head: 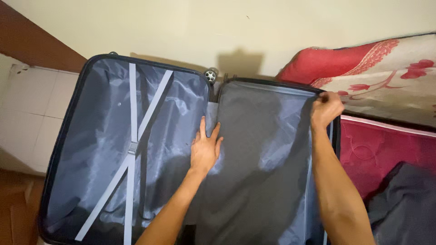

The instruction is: The person unzips a yellow suitcase, adjusts the inner lining, and then folds a black t-shirt on a bed.

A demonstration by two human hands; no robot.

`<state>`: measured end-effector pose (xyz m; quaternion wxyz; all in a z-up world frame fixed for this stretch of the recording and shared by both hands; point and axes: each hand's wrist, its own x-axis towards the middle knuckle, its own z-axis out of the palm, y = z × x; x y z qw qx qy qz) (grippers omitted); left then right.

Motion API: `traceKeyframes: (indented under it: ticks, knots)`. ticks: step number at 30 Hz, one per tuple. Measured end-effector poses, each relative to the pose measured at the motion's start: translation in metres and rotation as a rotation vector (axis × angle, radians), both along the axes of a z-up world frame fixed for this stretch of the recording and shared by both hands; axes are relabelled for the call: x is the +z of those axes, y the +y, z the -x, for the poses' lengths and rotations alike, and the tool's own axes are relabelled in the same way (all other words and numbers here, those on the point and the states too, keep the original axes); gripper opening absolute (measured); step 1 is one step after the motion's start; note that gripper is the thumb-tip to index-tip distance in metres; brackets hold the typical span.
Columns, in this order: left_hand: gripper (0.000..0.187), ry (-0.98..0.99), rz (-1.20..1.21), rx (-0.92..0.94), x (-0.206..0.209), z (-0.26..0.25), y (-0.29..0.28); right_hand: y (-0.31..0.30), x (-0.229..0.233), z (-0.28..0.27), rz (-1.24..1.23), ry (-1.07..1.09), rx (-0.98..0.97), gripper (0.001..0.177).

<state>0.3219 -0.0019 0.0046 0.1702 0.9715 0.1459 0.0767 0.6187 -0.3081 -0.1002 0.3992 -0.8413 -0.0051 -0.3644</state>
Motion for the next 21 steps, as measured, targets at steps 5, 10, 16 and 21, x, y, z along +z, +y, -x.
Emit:
traceKeyframes:
  ticks: [5, 10, 16, 21]
  knots:
    - [0.051, 0.028, -0.016, -0.001, 0.001, -0.002, 0.000, 0.048, 0.033, 0.017, 0.152, -0.054, 0.266, 0.014]
    - [0.051, 0.000, -0.037, -0.013, 0.002, -0.001, 0.001, 0.120, 0.049, 0.040, 0.089, -0.080, 0.393, 0.013]
    - [0.051, 0.004, -0.047, -0.016, 0.001, -0.001, 0.002, 0.192, 0.068, 0.063, 0.009, -0.049, 0.452, 0.013]
    - [0.052, 0.007, -0.120, -0.020, -0.001, -0.002, 0.003, 0.229, 0.083, 0.077, -0.042, 0.011, 0.490, 0.016]
